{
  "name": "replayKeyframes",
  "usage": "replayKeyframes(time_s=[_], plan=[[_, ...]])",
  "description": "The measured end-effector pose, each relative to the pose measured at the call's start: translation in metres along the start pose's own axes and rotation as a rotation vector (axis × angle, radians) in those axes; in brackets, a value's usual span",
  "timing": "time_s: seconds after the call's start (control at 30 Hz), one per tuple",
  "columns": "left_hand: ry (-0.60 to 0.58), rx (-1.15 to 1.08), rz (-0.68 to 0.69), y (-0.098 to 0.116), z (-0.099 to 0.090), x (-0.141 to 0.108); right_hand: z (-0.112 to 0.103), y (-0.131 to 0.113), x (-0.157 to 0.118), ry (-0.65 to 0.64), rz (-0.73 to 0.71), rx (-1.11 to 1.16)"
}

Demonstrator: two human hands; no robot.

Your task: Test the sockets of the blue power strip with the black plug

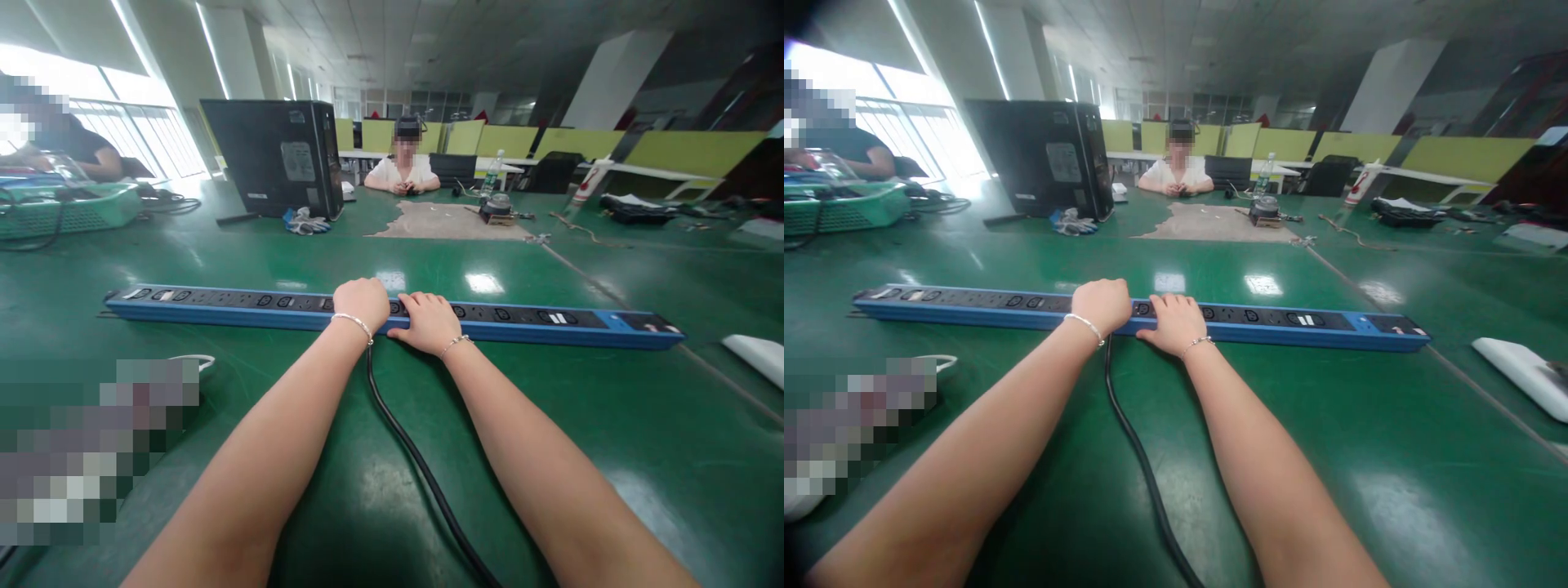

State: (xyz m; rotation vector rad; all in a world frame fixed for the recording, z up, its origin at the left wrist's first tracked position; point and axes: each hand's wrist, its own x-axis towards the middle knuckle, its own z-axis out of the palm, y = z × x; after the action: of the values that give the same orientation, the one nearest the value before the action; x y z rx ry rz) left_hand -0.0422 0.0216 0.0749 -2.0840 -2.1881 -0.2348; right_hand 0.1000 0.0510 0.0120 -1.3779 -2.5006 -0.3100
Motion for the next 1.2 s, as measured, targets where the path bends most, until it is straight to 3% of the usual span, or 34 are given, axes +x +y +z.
replayKeyframes(time_s=[0.27,0.33,0.4,0.53,0.63,0.73,0.9,1.03,1.2], plan=[[0.013,-0.016,0.058,-0.01,0.009,-0.003,-0.002,-0.001,0.0,-0.011,0.018,0.026],[0.028,-0.031,0.017,-0.007,0.003,-0.005,-0.002,-0.001,0.0,-0.02,0.025,0.03],[0.093,-0.052,-0.038,-0.001,-0.018,-0.005,-0.002,-0.001,0.0,-0.032,0.028,0.034],[0.332,-0.047,0.032,0.003,-0.088,0.004,-0.002,0.0,0.001,-0.04,0.025,0.041],[0.315,0.025,0.078,-0.02,-0.117,0.015,-0.003,0.0,0.001,-0.039,0.026,0.045],[0.154,0.075,0.041,-0.066,-0.102,0.019,-0.002,0.0,0.002,-0.037,0.023,0.051],[-0.065,0.128,-0.099,-0.133,-0.045,0.011,-0.001,0.0,0.002,-0.019,0.029,0.061],[-0.143,0.114,-0.106,-0.145,-0.021,0.006,-0.001,0.0,0.002,-0.026,0.03,0.056],[-0.163,0.159,-0.102,-0.135,-0.014,0.011,-0.001,0.0,0.002,-0.037,0.034,0.061]])
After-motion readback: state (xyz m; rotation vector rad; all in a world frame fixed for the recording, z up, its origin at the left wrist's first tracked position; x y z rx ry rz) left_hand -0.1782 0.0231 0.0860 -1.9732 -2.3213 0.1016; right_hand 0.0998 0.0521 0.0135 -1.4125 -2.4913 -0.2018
